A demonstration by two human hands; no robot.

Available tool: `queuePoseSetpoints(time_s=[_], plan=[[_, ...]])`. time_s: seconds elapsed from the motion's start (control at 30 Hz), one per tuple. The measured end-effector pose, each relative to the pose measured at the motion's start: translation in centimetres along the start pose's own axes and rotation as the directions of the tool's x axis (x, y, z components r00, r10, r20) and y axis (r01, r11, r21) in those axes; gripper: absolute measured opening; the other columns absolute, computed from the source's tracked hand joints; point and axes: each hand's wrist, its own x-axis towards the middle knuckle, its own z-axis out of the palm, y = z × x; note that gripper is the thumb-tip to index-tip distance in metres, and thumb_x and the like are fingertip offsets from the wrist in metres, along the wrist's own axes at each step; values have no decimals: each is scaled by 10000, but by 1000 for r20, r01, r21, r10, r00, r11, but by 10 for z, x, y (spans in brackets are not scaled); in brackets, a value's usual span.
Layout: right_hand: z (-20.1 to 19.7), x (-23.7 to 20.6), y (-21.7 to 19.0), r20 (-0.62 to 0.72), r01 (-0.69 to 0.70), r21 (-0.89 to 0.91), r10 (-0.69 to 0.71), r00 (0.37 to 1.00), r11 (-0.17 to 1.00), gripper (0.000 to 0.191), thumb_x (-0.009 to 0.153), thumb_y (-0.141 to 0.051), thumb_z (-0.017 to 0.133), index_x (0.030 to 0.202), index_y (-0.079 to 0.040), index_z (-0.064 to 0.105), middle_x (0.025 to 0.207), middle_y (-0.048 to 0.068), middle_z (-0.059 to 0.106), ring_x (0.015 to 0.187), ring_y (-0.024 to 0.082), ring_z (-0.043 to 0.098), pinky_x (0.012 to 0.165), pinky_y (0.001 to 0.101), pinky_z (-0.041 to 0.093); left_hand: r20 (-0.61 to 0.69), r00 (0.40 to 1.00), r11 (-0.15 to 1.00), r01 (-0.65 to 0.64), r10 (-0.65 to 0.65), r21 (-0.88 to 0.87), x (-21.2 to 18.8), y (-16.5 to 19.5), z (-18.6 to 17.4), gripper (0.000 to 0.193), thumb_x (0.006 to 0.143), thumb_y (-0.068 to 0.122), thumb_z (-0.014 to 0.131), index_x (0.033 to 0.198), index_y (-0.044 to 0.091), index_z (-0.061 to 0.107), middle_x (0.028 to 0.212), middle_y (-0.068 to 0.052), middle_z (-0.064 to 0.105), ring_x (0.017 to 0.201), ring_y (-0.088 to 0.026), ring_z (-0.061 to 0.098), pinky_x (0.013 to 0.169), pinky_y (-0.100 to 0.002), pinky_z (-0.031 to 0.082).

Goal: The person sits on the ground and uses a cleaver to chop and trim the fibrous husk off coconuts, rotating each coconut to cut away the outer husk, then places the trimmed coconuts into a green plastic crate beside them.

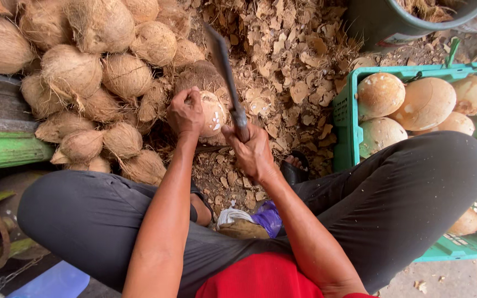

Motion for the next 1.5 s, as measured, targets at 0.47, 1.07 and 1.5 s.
queuePoseSetpoints(time_s=[0.47,1.07,1.5], plan=[[7,14,31,68,-214,27,212,975,976,404,985,-399,627,763,-94,481,615,20,512,483,142,493,424,340,452,97,975,968,212,-200,-133,-4,-1,-8,369,959,481,599,1032,153,750,945,-68,778,813,-211,741,708,-388,571],[-4,8,4,25,11,248,-18,1000,969,363,1060,-258,649,763,-96,517,617,11,496,483,99,434,421,277,352,-6,999,996,-32,32,-82,2,-21,7,331,975,425,589,979,146,767,983,-86,785,864,-205,734,756,-370,576],[3,19,23,149,-302,21,295,944,953,284,980,-332,640,830,-108,550,599,-4,483,441,114,434,393,337,417,13,973,946,227,-230,-232,4,-23,-8,373,890,507,640,916,159,770,898,-41,772,829,-199,716,725,-384,554]])
